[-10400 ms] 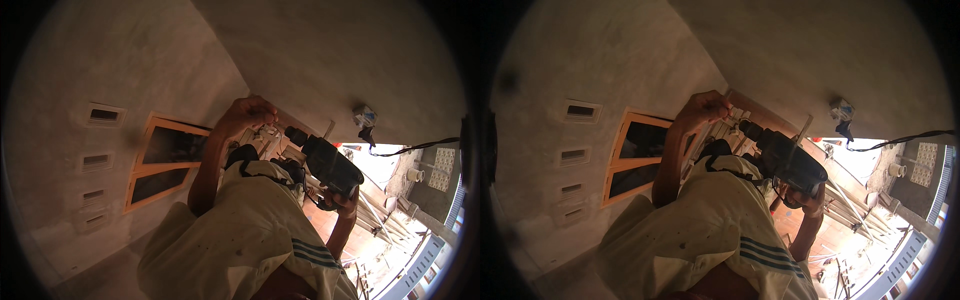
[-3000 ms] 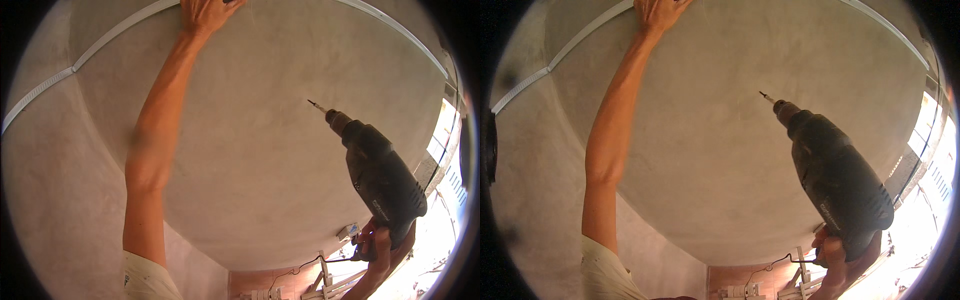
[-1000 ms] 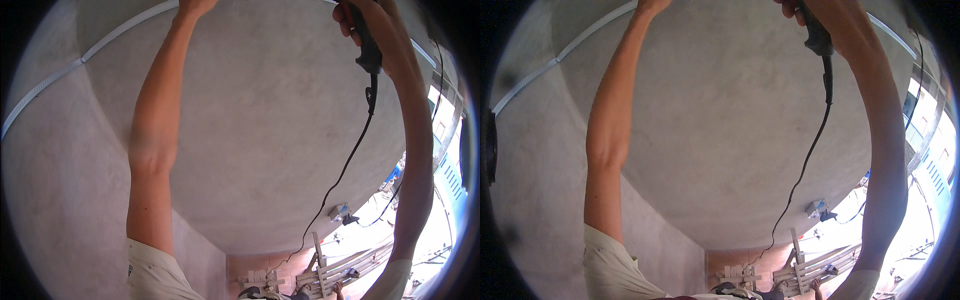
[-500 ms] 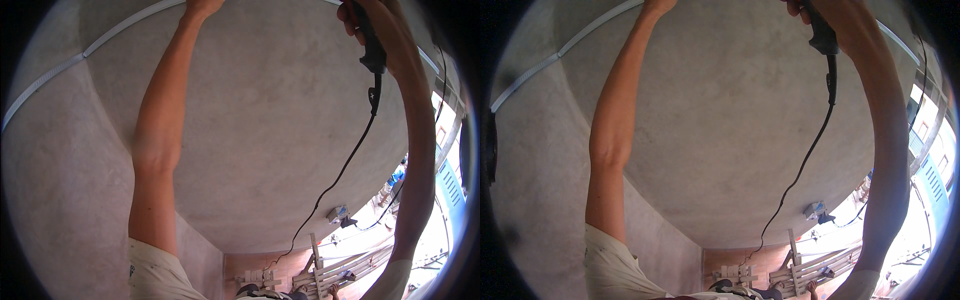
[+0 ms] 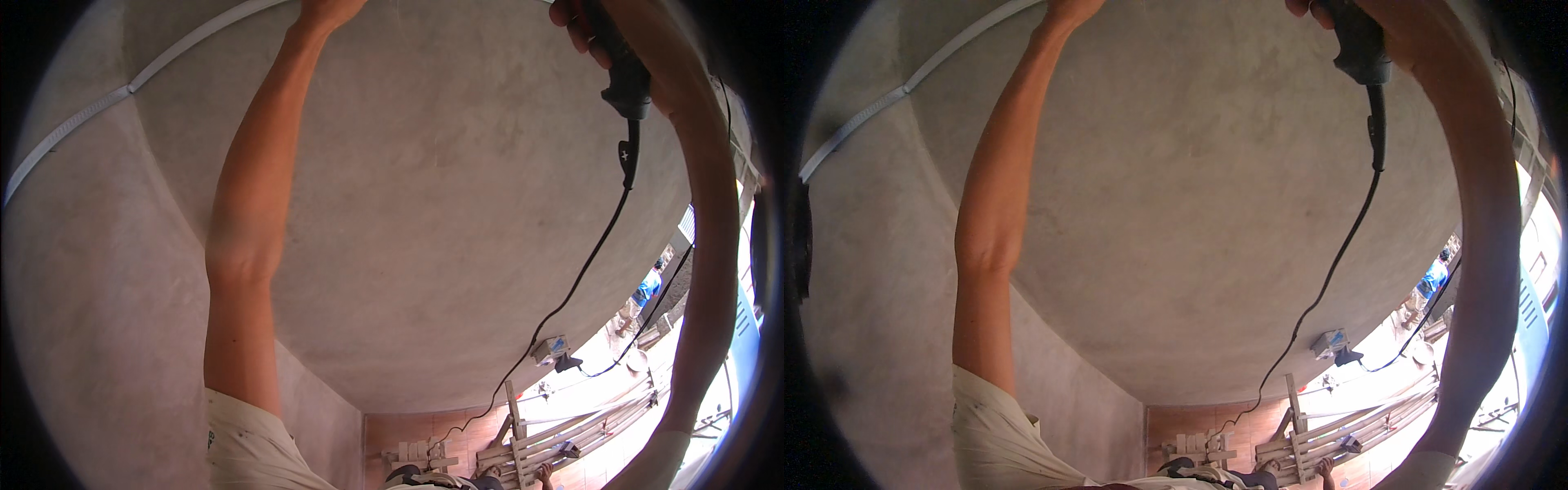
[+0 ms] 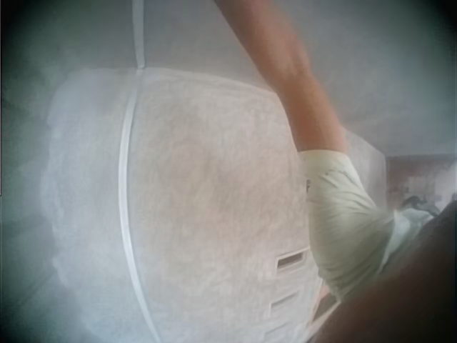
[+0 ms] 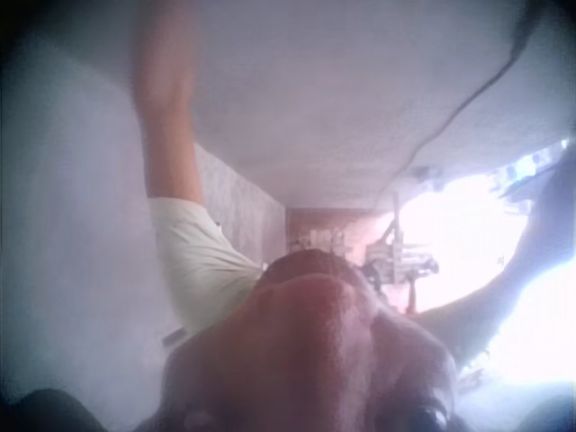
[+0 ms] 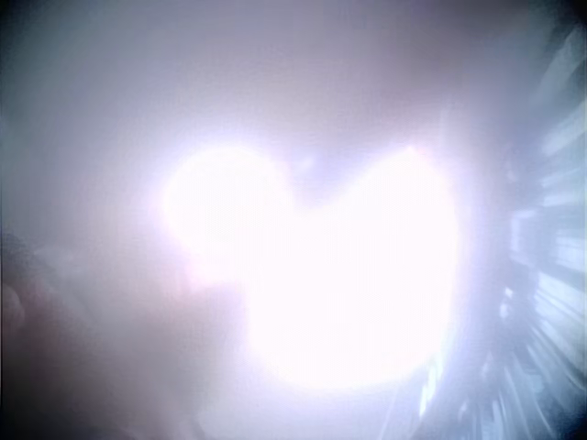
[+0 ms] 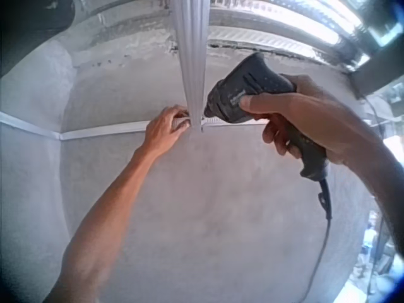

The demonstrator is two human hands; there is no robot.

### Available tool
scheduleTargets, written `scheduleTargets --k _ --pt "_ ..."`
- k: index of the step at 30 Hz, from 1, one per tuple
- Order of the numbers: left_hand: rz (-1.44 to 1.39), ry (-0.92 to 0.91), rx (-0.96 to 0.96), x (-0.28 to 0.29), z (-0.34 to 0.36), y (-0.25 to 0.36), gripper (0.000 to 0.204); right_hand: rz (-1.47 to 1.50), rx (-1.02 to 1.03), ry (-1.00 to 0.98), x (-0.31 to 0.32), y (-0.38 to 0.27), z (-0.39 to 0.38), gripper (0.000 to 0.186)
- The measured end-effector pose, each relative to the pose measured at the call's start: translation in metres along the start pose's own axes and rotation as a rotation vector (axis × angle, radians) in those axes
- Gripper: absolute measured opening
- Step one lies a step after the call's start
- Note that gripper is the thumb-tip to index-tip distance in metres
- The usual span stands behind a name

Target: The person uses a power drill to secure a white plastic ceiling molding strip to the ceiling. They repeatedly position the strip, insert screws, and drive them in with the drill. The person is standing on a wooden scaffold during the task.

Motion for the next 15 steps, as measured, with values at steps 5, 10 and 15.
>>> scheduleTargets --k 5,10,15 --pt "0.084 -0.128 -0.009 0.006 0.001 0.004 0.030 -0.100 -0.011 0.013 -0.005 -0.007 0.003 0.031" --pt "0.195 -0.091 -0.058 0.000 -0.001 0.010 0.040 -0.094 0.138 0.053 -0.005 0.007 0.009 0.032" --pt "0.202 -0.027 -0.103 -0.005 -0.002 -0.002 0.045 -0.074 0.153 0.021 -0.005 0.008 0.012 0.033"
Point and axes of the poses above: each hand's wrist, its own z-axis towards the middle knuckle, its own x-axis out of the back of the hand, y = z × x, the point moved 4 cm from there along z, towards the middle knuckle, and after that the axes turned 1 degree about -z, right-handed, at the moved point
